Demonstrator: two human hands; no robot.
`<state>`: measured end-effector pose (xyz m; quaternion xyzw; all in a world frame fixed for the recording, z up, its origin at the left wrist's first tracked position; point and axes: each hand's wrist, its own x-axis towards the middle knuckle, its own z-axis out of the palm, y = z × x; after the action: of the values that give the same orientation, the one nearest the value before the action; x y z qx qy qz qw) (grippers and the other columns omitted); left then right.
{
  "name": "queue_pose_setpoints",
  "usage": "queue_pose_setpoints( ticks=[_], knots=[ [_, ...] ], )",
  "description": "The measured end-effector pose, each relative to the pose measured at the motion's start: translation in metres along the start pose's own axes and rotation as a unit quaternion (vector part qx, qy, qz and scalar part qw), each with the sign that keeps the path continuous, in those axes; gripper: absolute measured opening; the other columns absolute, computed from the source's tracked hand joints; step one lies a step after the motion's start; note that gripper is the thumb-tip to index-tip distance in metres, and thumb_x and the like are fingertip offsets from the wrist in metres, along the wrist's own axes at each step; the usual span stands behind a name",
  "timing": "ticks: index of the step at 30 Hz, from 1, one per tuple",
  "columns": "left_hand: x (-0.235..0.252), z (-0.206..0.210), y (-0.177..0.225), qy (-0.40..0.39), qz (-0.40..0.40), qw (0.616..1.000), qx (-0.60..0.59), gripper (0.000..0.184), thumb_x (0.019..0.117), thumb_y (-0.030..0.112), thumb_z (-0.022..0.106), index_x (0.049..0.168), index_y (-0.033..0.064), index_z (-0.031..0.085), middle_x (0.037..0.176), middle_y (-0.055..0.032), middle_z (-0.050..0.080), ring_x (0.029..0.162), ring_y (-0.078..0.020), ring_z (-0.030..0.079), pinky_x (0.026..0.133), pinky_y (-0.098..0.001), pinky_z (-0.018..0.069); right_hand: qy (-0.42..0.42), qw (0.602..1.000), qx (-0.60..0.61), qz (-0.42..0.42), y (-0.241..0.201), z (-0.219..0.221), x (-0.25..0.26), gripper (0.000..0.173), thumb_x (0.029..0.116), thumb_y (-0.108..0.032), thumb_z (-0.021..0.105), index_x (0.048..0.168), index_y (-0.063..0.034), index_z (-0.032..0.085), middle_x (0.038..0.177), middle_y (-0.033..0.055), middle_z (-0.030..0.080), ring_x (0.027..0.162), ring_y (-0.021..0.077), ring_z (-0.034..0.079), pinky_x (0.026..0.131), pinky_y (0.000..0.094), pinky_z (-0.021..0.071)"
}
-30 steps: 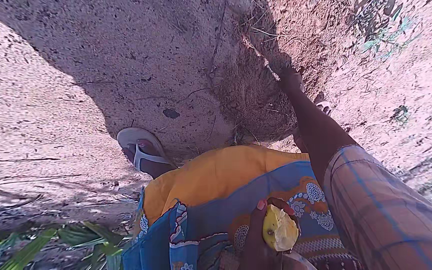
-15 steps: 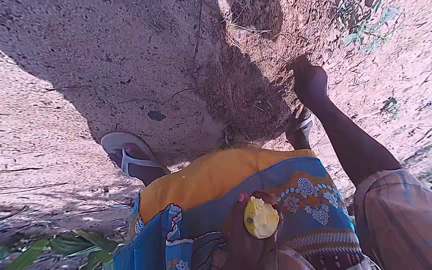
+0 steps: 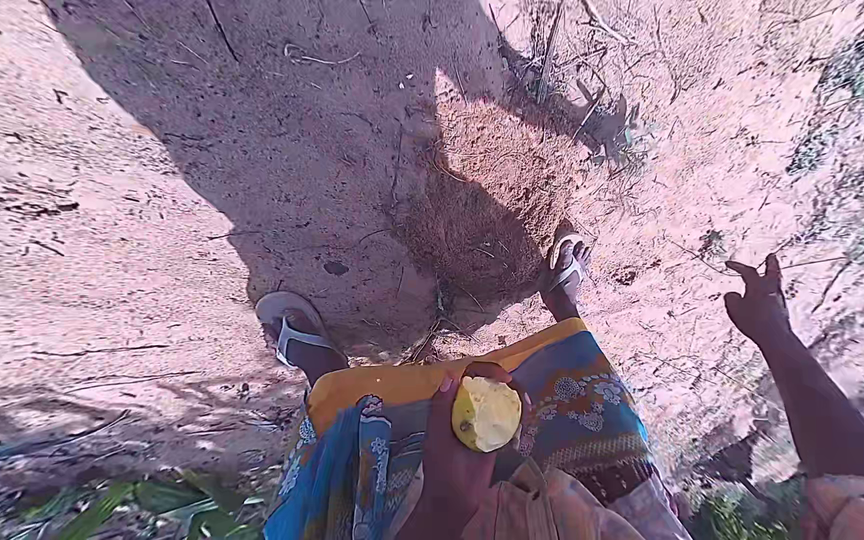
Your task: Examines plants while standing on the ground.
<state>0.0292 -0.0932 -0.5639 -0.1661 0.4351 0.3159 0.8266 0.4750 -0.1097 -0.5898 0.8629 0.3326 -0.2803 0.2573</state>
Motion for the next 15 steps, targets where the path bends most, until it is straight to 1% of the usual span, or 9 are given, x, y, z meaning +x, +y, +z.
queue_pose_setpoints(
  ticks=[2, 3, 5, 6, 7, 8, 10, 12, 15],
  knots=[
    [-0.014, 0.034, 0.011, -0.077, 0.042, 0.995, 0.055, 0.055, 0.0915, 0.065, 0.056, 0.107, 0.0154, 0.073, 0.101, -0.0077, 0.073, 0.08, -0.0133, 0.072, 0.059, -0.022, 0.0576, -0.006, 0.999, 0.02, 0.041, 0.028, -0.014, -0.023, 0.058, 0.094, 0.012, 0.047, 0.151, -0.0005, 0.046, 0.166, 0.0354, 0.01, 0.148, 0.0563, 0.027, 0.114, 0.0652, 0.0327],
    [-0.023, 0.051, 0.017, -0.113, 0.059, 0.988, 0.088, 0.054, 0.0928, 0.065, 0.054, 0.112, 0.0179, 0.071, 0.108, -0.0061, 0.073, 0.085, -0.0118, 0.072, 0.062, -0.0211, 0.0577, -0.003, 0.997, 0.036, 0.063, 0.039, -0.022, -0.035, 0.06, 0.0957, 0.011, 0.045, 0.154, -0.0019, 0.042, 0.162, 0.0356, 0.024, 0.144, 0.055, 0.036, 0.112, 0.0654, 0.035],
    [-0.042, 0.084, 0.031, -0.158, 0.085, 0.976, 0.123, 0.049, 0.0952, 0.062, 0.053, 0.119, 0.0218, 0.068, 0.116, -0.0041, 0.071, 0.091, -0.0101, 0.07, 0.066, -0.0203, 0.0565, 0.007, 0.99, 0.087, 0.114, 0.061, -0.032, -0.055, 0.062, 0.1024, 0.004, 0.045, 0.162, -0.0097, 0.031, 0.135, 0.0308, 0.061, 0.112, 0.0493, 0.065, 0.092, 0.0635, 0.0487],
    [-0.052, 0.1, 0.037, -0.17, 0.102, 0.971, 0.134, 0.048, 0.0962, 0.06, 0.053, 0.122, 0.0225, 0.067, 0.119, -0.0047, 0.071, 0.092, -0.0106, 0.07, 0.066, -0.0204, 0.0565, 0.003, 0.983, 0.118, 0.139, 0.071, -0.038, -0.064, 0.062, 0.1056, -0.002, 0.046, 0.163, -0.0128, 0.025, 0.122, 0.0289, 0.068, 0.102, 0.0465, 0.069, 0.087, 0.0624, 0.0519],
    [-0.062, 0.116, 0.043, -0.176, 0.118, 0.967, 0.142, 0.047, 0.097, 0.059, 0.053, 0.124, 0.0228, 0.067, 0.12, -0.0058, 0.071, 0.092, -0.0115, 0.071, 0.065, -0.0208, 0.057, 0.009, 0.979, 0.139, 0.152, 0.079, -0.045, -0.072, 0.059, 0.1076, -0.007, 0.044, 0.163, -0.0137, 0.025, 0.117, 0.0294, 0.069, 0.1, 0.0468, 0.069, 0.087, 0.0634, 0.0523],
    [-0.073, 0.131, 0.05, -0.177, 0.13, 0.964, 0.152, 0.046, 0.0976, 0.058, 0.053, 0.123, 0.0229, 0.067, 0.121, -0.0063, 0.071, 0.092, -0.0125, 0.072, 0.065, -0.0214, 0.0578, 0.025, 0.978, 0.142, 0.149, 0.085, -0.054, -0.083, 0.056, 0.1085, -0.009, 0.044, 0.162, -0.0113, 0.028, 0.121, 0.0313, 0.066, 0.106, 0.049, 0.067, 0.09, 0.065, 0.05],
    [-0.101, 0.165, 0.061, -0.145, 0.141, 0.964, 0.174, 0.043, 0.0961, 0.059, 0.054, 0.116, 0.0237, 0.069, 0.118, -0.0047, 0.072, 0.092, -0.0136, 0.073, 0.064, -0.0233, 0.0597, 0.049, 0.984, 0.138, 0.102, 0.095, -0.072, -0.103, 0.054, 0.1076, -0.009, 0.047, 0.16, -0.0045, 0.033, 0.15, 0.0366, 0.045, 0.135, 0.0564, 0.047, 0.107, 0.0697, 0.037],
    [-0.134, 0.204, 0.069, -0.085, 0.139, 0.973, 0.165, 0.041, 0.0963, 0.059, 0.055, 0.106, 0.0204, 0.067, 0.111, -0.0043, 0.074, 0.09, -0.0165, 0.075, 0.065, -0.0279, 0.0623, 0.062, 0.983, 0.163, 0.055, 0.108, -0.086, -0.118, 0.061, 0.104, -0.008, 0.056, 0.16, -0.0014, 0.031, 0.161, 0.0381, 0.025, 0.147, 0.0571, 0.029, 0.116, 0.0684, 0.0285],
    [-0.181, 0.255, 0.079, -0.074, 0.125, 0.98, 0.133, 0.046, 0.1035, 0.056, 0.041, 0.107, 0.0129, 0.059, 0.109, -0.0091, 0.074, 0.088, -0.0203, 0.075, 0.072, -0.0325, 0.0636, 0.06, 0.974, 0.211, 0.058, 0.118, -0.109, -0.145, 0.071, 0.1024, -0.01, 0.061, 0.163, -0.0036, 0.024, 0.157, 0.0382, 0.033, 0.143, 0.0564, 0.038, 0.114, 0.0686, 0.0318]
  ],
)
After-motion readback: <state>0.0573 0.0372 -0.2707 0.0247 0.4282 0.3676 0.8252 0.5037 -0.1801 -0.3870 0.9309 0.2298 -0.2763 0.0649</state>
